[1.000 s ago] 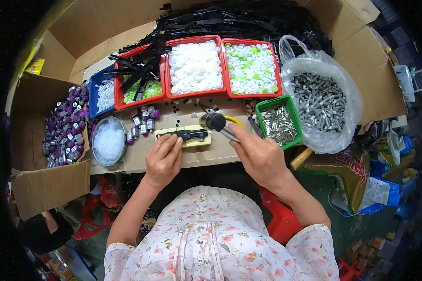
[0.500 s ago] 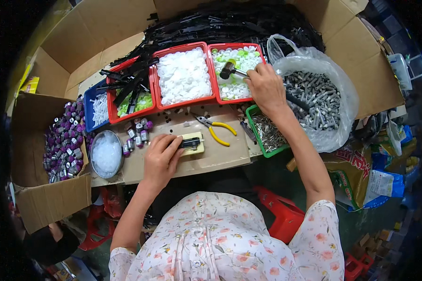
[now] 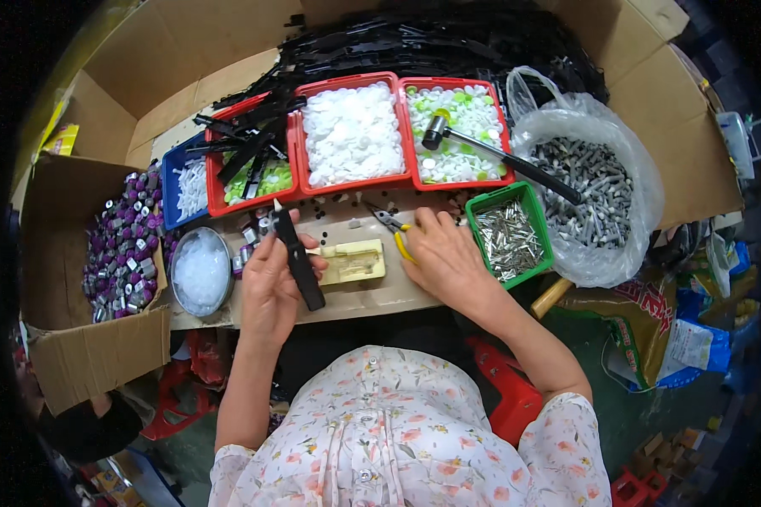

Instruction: Assembling small electronic or plastic toy components at a factory workbench using a jig and pliers.

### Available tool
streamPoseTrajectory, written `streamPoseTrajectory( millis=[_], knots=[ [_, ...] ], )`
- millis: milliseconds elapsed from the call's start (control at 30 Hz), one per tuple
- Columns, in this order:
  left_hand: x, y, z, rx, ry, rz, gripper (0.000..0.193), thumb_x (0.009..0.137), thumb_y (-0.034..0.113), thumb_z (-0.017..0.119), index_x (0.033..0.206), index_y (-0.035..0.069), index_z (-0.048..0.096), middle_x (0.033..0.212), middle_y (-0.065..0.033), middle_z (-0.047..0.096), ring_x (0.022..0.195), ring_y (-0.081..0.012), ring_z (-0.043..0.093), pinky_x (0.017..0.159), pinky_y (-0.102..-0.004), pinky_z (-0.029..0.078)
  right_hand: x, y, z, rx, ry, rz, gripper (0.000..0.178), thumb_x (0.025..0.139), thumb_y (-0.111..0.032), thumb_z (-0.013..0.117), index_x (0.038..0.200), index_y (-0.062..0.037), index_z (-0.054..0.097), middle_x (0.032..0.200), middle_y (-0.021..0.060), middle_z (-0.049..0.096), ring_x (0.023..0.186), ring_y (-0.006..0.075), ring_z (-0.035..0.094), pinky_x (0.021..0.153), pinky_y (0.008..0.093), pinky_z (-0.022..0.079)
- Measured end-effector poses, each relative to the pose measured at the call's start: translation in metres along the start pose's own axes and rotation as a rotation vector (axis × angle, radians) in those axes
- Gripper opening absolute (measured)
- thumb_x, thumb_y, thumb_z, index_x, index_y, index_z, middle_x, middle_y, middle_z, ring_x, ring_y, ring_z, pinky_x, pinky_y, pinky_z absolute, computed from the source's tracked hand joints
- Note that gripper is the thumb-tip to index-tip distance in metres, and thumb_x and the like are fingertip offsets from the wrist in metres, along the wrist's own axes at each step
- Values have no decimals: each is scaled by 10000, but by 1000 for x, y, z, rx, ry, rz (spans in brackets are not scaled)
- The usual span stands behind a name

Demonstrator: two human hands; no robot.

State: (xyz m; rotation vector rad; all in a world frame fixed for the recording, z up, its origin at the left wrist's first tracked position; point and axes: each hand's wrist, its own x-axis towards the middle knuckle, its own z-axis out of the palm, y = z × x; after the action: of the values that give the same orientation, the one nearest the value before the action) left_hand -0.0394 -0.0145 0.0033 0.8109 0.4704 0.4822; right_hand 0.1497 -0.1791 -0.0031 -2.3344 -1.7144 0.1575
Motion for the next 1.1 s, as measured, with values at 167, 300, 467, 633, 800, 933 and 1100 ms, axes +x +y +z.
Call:
streamPoseTrajectory(
  millis=[167, 300, 467, 633, 800, 933, 1100],
  knots=[
    [-10, -7, -8, 260, 68, 102, 367, 973, 120, 605, 1290, -56, 551, 938, -79, 671, 840, -175, 678, 803, -304, 549, 9, -5, 9, -203, -3, 82, 143, 667, -102, 674, 780, -22, 636, 924, 128, 550, 953, 313, 525, 712, 426, 449],
    [-20, -7, -5, 392, 68, 212, 347, 938, 43, 634, 1271, -45, 590, 985, -91, 683, 877, -160, 678, 827, -305, 555, 2, -3, 16, -179, 115, 47, 108, 684, -50, 653, 791, -35, 645, 921, 136, 565, 928, 307, 551, 726, 435, 435],
    [-22, -11, -3, 465, 41, 186, 354, 939, 60, 642, 1274, -41, 589, 944, -86, 685, 845, -149, 671, 808, -284, 551, -11, -27, -13, 205, 156, 30, 183, 699, 41, 586, 872, -11, 613, 1089, 159, 593, 1018, 330, 573, 823, 460, 417],
    [-22, -21, 1, 532, -30, 164, 358, 923, 74, 674, 1253, -45, 601, 886, -76, 683, 786, -124, 652, 707, -246, 517, -16, -36, -18, 232, 163, -111, 304, 667, 60, 600, 966, 11, 578, 1260, 180, 540, 1116, 361, 544, 902, 437, 408],
    [-23, -25, 8, 573, -40, 192, 319, 891, 74, 710, 1183, -40, 649, 863, -37, 670, 752, -81, 607, 664, -222, 489, -23, -35, -16, 217, 131, -155, 193, 697, 44, 605, 881, 3, 566, 1048, 141, 571, 945, 323, 574, 798, 408, 415],
    [-26, -20, 5, 423, -108, 48, 281, 890, 58, 699, 1146, -49, 656, 817, -46, 656, 704, -90, 588, 624, -229, 485, -29, -28, -11, 215, 144, -203, 160, 696, 37, 610, 840, 0, 551, 935, 127, 560, 845, 312, 577, 739, 388, 419],
    [-30, -1, -1, 160, -350, -305, 227, 919, 140, 660, 1022, -62, 645, 709, -76, 612, 597, -132, 566, 551, -269, 467, -36, -27, -14, 225, 163, -356, 179, 628, 36, 609, 792, 0, 545, 898, 140, 578, 791, 302, 590, 705, 380, 429]
  ],
)
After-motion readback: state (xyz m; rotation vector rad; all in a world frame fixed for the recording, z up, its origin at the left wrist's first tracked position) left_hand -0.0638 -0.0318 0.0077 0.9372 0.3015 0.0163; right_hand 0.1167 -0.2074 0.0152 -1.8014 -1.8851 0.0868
